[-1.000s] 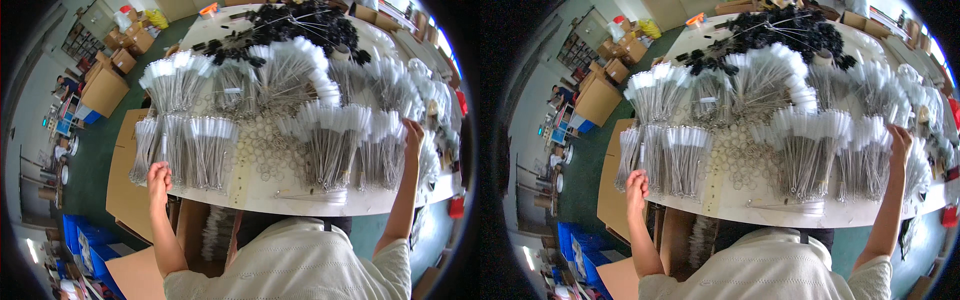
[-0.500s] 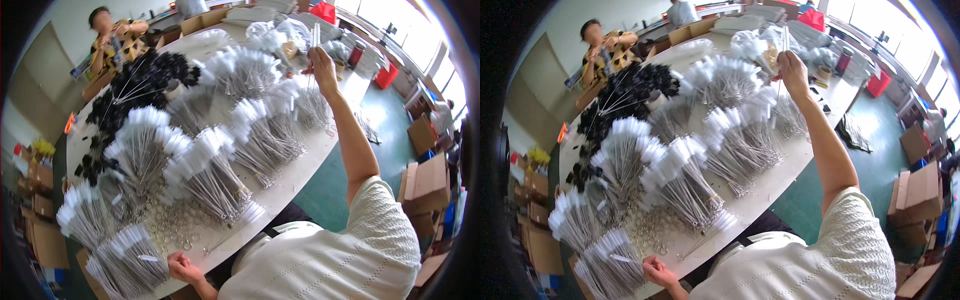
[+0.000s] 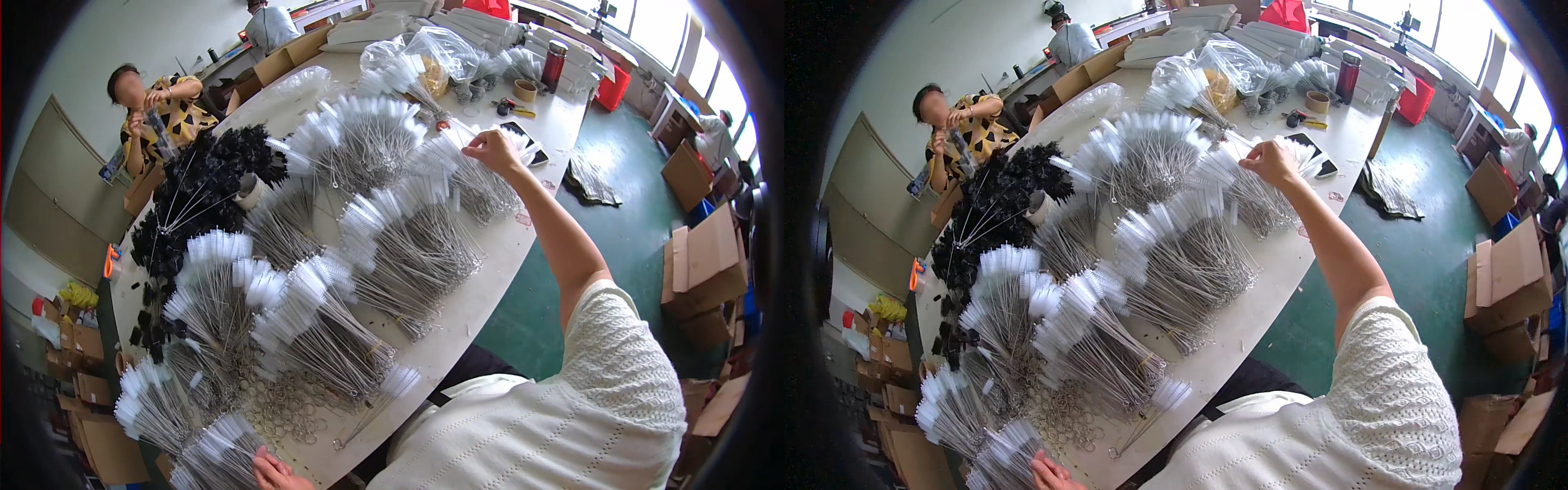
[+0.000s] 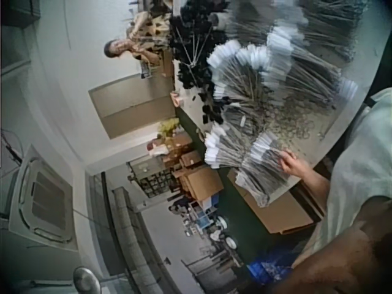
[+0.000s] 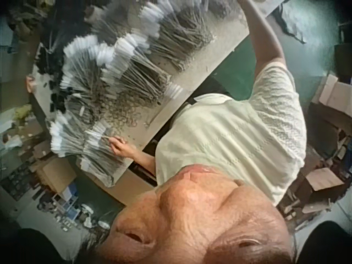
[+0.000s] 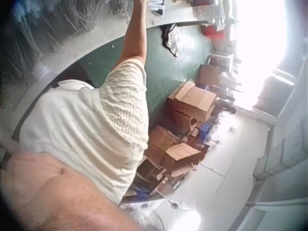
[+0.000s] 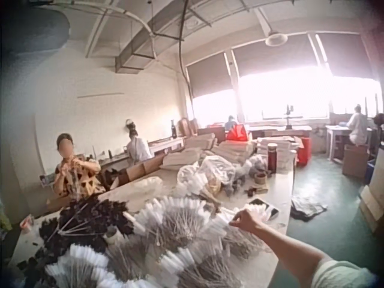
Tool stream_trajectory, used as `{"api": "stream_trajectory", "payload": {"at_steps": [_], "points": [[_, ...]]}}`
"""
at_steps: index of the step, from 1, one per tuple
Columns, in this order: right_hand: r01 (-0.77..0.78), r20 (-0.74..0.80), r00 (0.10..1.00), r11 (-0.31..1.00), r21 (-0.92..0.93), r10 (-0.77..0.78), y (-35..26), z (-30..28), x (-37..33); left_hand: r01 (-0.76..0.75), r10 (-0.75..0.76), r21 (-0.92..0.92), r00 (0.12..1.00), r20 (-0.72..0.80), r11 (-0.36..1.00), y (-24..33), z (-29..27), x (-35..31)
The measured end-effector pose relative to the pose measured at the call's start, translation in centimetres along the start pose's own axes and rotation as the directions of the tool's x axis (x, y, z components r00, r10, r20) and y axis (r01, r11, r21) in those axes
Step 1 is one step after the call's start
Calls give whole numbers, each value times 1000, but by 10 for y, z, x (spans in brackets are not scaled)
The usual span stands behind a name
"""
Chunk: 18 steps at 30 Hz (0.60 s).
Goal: The person assembles small white cleaning brushes into bundles by hand, securing them with metal rings.
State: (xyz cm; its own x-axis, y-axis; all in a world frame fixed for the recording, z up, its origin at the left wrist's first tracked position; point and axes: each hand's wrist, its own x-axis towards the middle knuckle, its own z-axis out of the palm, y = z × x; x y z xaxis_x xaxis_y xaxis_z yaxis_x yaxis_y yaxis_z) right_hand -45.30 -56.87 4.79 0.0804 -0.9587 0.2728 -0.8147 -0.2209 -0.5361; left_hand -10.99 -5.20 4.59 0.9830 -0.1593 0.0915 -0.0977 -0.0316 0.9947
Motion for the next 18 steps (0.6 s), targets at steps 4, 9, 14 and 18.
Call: {"api": "stream_trajectory", "payload": {"at_steps": [4, 9, 14, 18], "points": [[-53, -33, 997, 955, 291, 66, 13, 0, 8, 58, -58, -2, 998, 29, 998, 1, 11, -9], [253, -580, 814, 885, 390, 23, -47, -37, 19, 156, -127, -203, 981, 149, 967, 2, 11, 5], [239, -78, 933, 443, 864, -351, -175, -39, -69, 217, 10, -430, 884, 468, 876, 6, 32, 25], [-198, 144, 725, -3, 980, -674, -237, 11, -158, 8, 182, -323, 814, 552, 946, 51, 94, 2]]}}
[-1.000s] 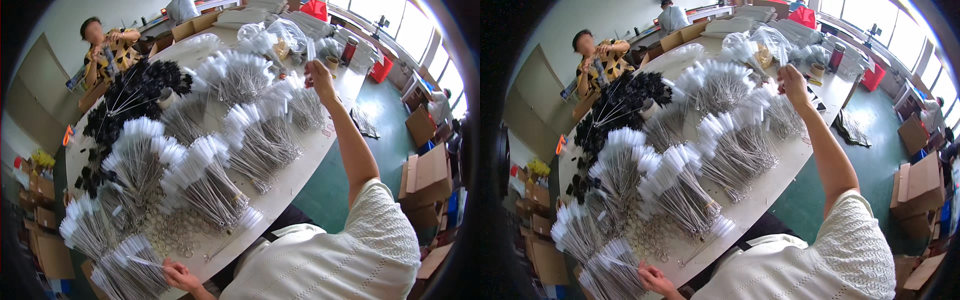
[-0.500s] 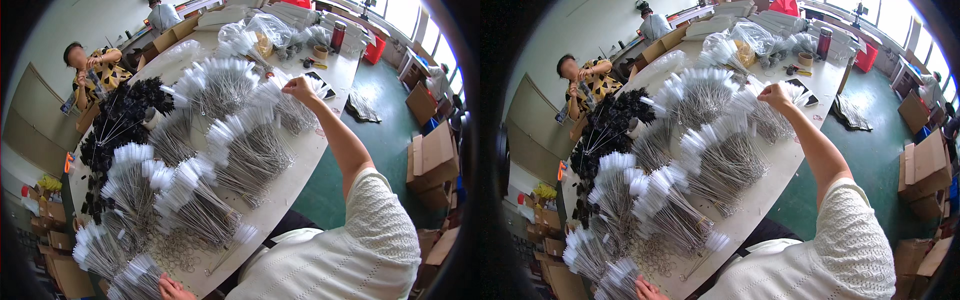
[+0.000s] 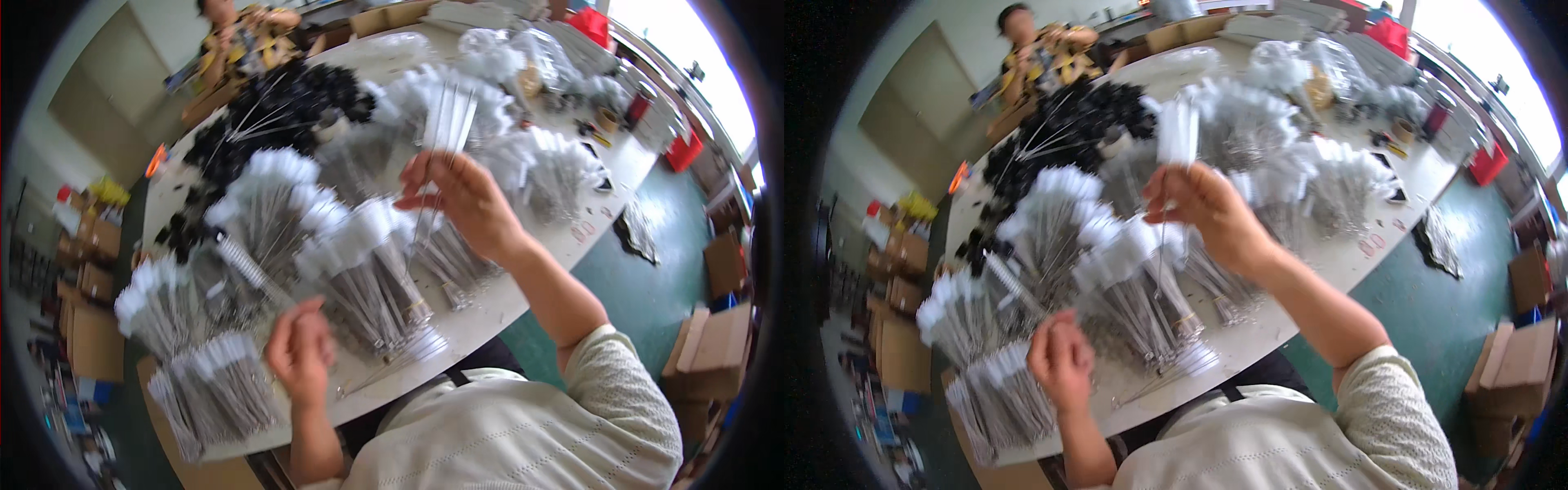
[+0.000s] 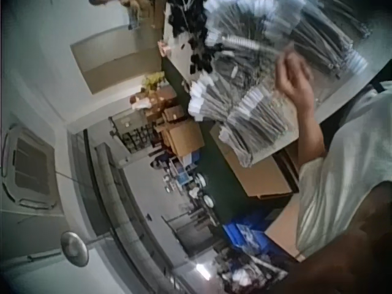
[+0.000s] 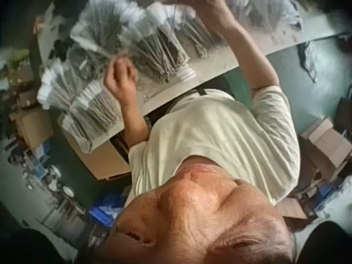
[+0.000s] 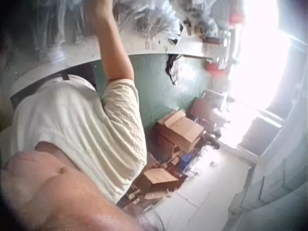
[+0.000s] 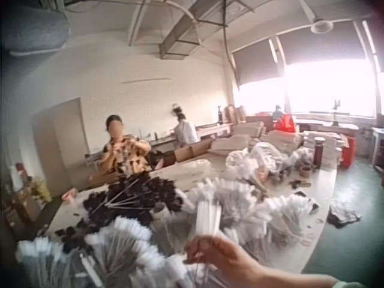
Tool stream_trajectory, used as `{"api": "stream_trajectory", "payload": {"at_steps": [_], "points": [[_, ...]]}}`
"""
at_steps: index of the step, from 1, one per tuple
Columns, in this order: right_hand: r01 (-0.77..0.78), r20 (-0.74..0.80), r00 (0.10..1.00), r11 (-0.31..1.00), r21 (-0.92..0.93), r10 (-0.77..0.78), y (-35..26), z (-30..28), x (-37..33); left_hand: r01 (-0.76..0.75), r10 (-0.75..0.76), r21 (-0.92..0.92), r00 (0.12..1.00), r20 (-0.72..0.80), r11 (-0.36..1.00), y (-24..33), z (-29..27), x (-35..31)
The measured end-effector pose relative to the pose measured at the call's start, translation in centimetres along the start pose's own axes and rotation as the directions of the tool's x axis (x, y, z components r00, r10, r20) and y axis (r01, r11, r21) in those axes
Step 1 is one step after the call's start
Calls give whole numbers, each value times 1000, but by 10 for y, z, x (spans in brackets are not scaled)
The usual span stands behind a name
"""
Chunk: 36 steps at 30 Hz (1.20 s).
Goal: The person assembles small white cleaning brushes into bundles by hand, securing them with metal rings.
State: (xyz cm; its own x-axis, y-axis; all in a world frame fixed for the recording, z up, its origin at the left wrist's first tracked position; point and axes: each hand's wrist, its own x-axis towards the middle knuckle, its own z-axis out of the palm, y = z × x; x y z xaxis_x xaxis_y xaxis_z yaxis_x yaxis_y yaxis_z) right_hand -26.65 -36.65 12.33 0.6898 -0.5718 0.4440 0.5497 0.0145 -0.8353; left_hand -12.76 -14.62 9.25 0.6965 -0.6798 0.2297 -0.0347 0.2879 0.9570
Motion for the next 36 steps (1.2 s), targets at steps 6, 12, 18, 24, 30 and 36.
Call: {"api": "stream_trajectory", "payload": {"at_steps": [6, 12, 18, 24, 30, 36], "points": [[-368, 87, 921, 922, -120, 379, 26, 118, -25, -327, 317, 373, 944, 91, 868, -5, 26, 11], [55, 113, 993, 945, -322, -19, 36, 114, -41, -586, 638, 469, 768, 61, 661, -4, -20, -8], [-471, 13, 857, 772, 427, 515, 58, 131, -58, -432, 439, 219, 898, 22, 875, -33, -18, -37], [-497, 126, 838, 649, 575, 531, 44, 121, -48, -732, 639, 599, 636, 432, 324, -8, -32, -34], [-258, 347, 818, 831, -493, 459, 26, 136, -59, -556, 393, 330, 804, 447, 763, 40, -49, -3], [-332, 397, 785, 864, -379, 476, 21, 127, -63, -400, 288, 131, 817, 500, 907, 27, -67, -13]]}}
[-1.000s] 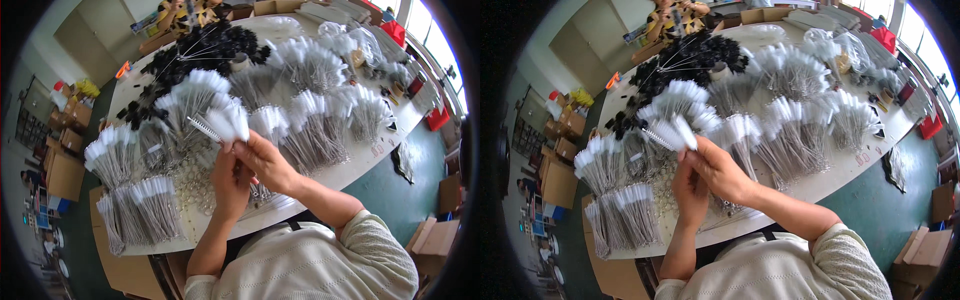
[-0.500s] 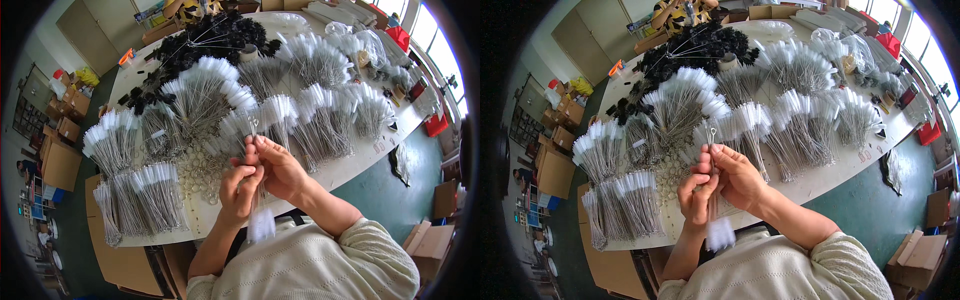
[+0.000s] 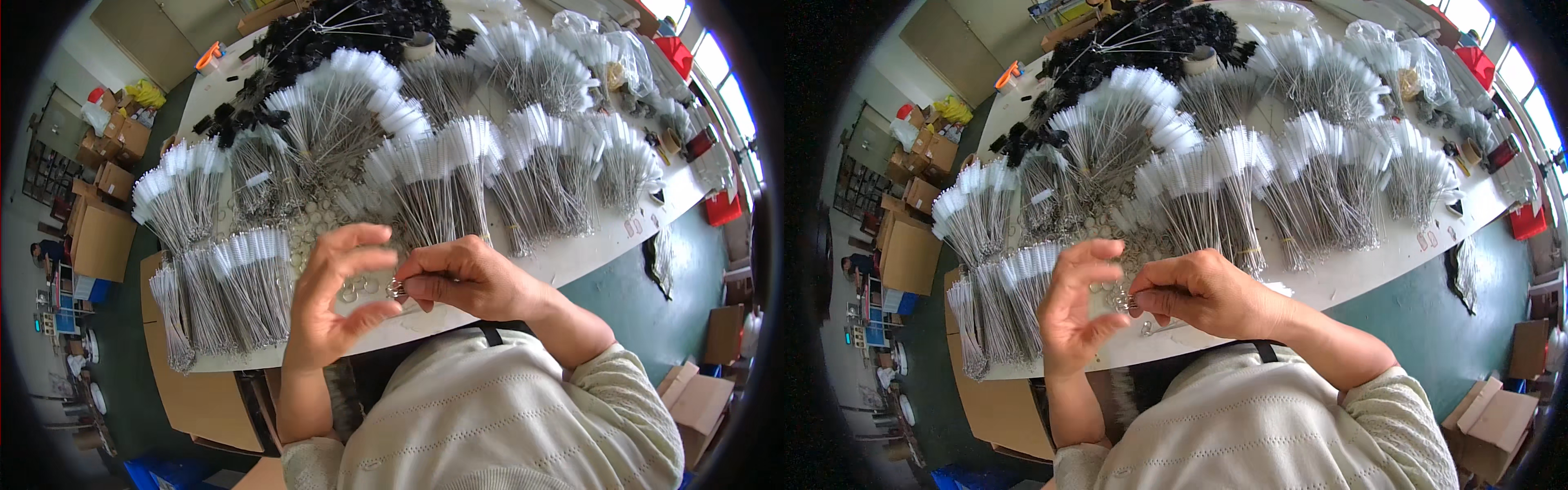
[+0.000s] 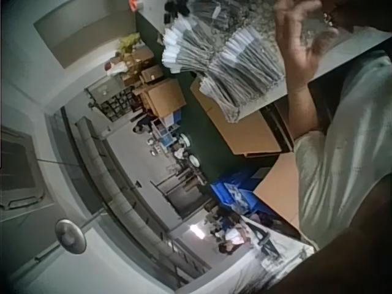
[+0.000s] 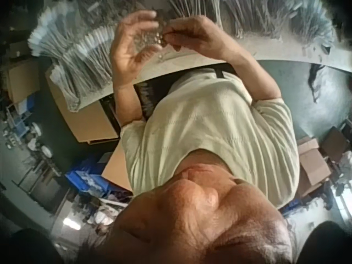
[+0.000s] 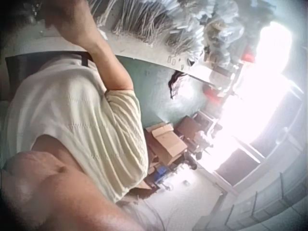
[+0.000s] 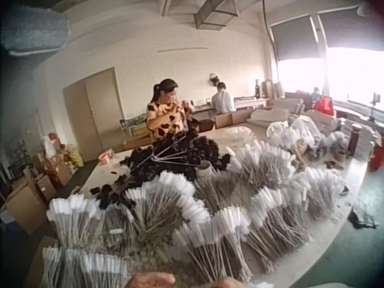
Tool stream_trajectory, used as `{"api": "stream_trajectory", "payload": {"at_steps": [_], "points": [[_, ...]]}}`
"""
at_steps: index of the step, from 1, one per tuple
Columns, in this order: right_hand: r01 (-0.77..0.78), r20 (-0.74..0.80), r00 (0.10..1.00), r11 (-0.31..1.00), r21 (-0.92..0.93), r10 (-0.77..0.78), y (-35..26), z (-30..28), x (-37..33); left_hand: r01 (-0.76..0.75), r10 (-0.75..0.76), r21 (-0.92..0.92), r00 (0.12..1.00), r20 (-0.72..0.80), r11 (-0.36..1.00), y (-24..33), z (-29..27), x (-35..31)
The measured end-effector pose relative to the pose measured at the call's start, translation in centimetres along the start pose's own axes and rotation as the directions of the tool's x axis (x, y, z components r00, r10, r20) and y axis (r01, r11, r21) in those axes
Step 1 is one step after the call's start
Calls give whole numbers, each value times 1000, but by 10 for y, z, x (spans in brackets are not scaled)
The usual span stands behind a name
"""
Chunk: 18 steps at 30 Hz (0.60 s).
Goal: The person assembles small white cleaning brushes into bundles by hand, securing them with metal rings.
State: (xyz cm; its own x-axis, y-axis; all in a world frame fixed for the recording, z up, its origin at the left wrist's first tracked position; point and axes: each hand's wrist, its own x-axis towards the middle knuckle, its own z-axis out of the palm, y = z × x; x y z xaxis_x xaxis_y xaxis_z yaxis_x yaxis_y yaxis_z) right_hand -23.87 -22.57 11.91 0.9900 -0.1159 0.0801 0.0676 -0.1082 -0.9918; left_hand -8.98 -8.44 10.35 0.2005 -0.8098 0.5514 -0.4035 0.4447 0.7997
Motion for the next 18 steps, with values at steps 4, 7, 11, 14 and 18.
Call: {"api": "stream_trajectory", "payload": {"at_steps": [4, 7, 11, 14, 18], "points": [[-48, 105, 994, 988, 147, 32, -1, 0, -6, -91, 115, 245, 990, -84, 965, 5, 13, -7], [-231, 231, 958, 937, 262, 171, 1, -5, -19, -145, 176, 248, 978, -111, 958, 6, 28, -13], [-442, 377, 872, 834, 330, 312, 16, -15, -40, -292, 312, 367, 950, 6, 883, 1, 55, -33], [-410, 309, 850, 904, -120, 427, 26, -29, -61, -339, 284, 461, 941, 185, 820, -2, 72, -48], [-306, -200, 903, 242, -921, 381, 61, -63, -122, 181, -78, 564, 977, -201, 806, -35, 56, -88]]}}
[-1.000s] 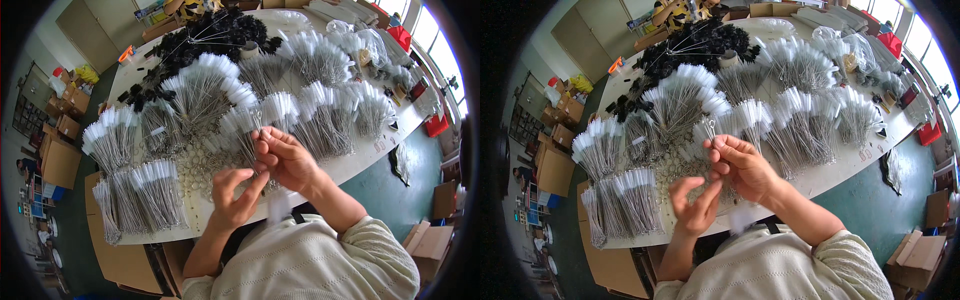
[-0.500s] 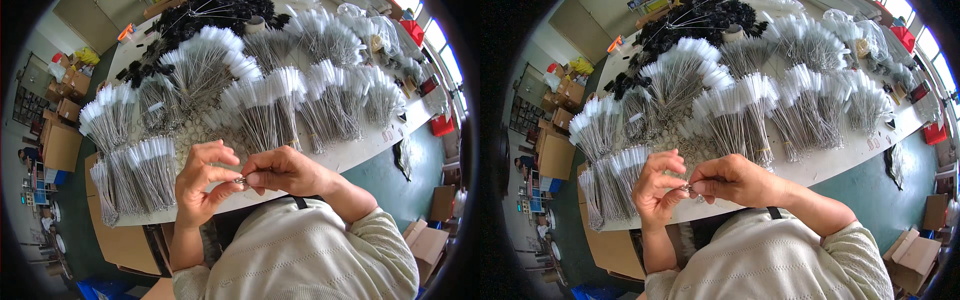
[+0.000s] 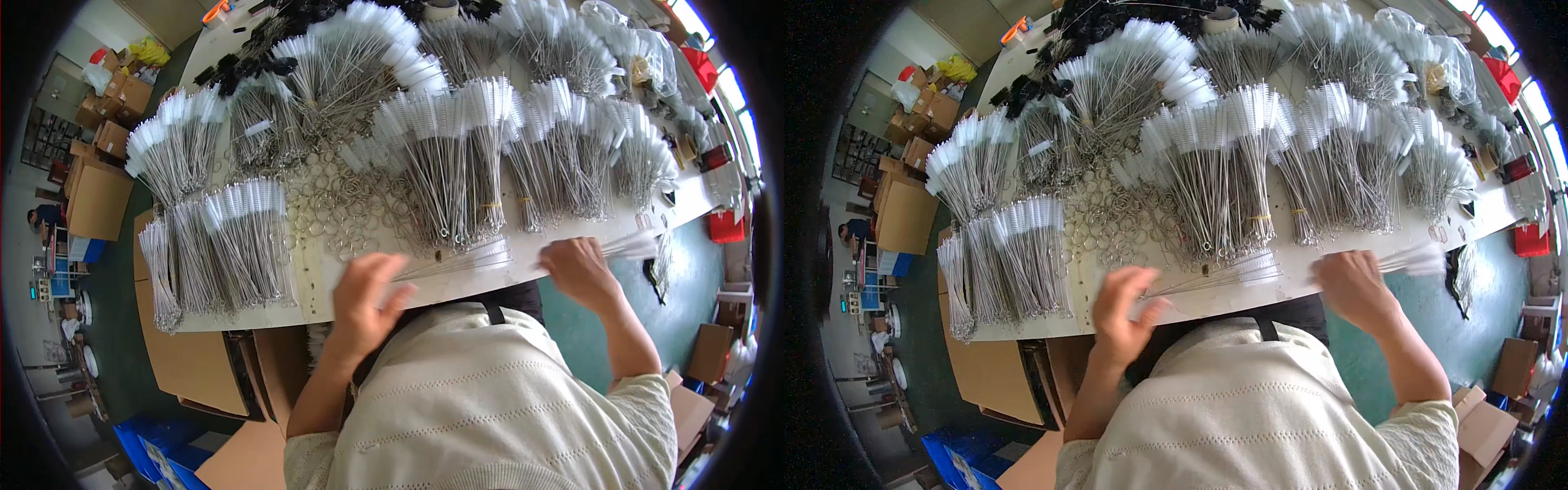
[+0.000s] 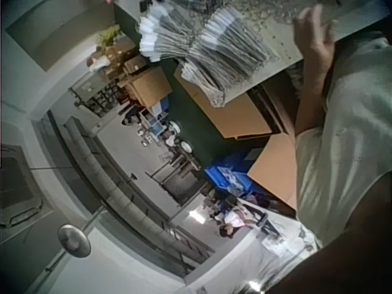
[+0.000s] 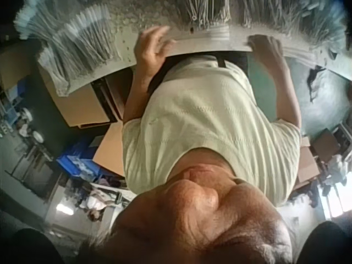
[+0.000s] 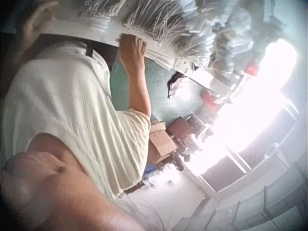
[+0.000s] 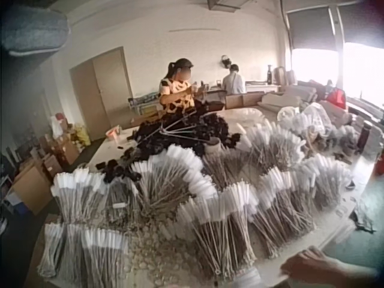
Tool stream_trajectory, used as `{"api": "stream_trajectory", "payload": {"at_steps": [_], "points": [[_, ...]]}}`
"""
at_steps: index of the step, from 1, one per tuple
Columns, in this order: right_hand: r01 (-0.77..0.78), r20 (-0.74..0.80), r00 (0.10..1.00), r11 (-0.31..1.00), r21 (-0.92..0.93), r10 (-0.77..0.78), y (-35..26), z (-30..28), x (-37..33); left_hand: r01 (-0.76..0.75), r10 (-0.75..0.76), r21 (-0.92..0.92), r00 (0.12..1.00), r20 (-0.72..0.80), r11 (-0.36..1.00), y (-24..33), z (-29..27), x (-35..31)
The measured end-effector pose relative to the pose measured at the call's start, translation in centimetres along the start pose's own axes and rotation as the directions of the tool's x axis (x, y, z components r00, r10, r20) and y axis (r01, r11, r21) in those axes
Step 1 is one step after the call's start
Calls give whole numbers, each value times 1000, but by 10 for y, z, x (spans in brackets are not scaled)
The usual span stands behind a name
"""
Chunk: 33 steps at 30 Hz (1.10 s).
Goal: The person assembles small white cleaning brushes into bundles by hand, securing them with metal rings.
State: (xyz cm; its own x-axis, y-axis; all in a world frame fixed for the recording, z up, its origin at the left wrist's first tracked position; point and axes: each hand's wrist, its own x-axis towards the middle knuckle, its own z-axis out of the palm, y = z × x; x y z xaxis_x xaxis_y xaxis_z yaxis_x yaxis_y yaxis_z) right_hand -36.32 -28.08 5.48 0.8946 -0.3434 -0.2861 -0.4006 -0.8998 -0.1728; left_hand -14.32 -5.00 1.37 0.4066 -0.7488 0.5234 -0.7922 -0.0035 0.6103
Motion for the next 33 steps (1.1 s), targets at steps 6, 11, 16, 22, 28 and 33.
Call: {"api": "stream_trajectory", "payload": {"at_steps": [6, 11, 16, 22, 28, 33], "points": [[-18, -221, 972, 968, 252, 76, -7, 18, 4, 140, -167, 345, 985, 52, 928, -28, -9, -37], [434, -410, 877, 777, 456, -249, -97, 9, 42, 399, -402, -87, 916, -14, 913, -16, -11, -31], [563, -474, 814, 658, 500, -337, -124, 16, 72, 482, -541, -668, 830, 138, 568, 7, -38, -1], [434, -297, 875, 349, 831, -381, -116, -13, 72, 346, -230, -578, 936, 266, 739, 7, -69, 20], [117, -27, 932, 228, 967, -360, -113, -32, 66, 153, -91, -520, 986, 143, 840, 20, -64, 35], [187, -199, 948, -73, 980, -247, -126, -64, 58, -17, 6, -264, 999, -41, 964, 51, -69, 50]]}}
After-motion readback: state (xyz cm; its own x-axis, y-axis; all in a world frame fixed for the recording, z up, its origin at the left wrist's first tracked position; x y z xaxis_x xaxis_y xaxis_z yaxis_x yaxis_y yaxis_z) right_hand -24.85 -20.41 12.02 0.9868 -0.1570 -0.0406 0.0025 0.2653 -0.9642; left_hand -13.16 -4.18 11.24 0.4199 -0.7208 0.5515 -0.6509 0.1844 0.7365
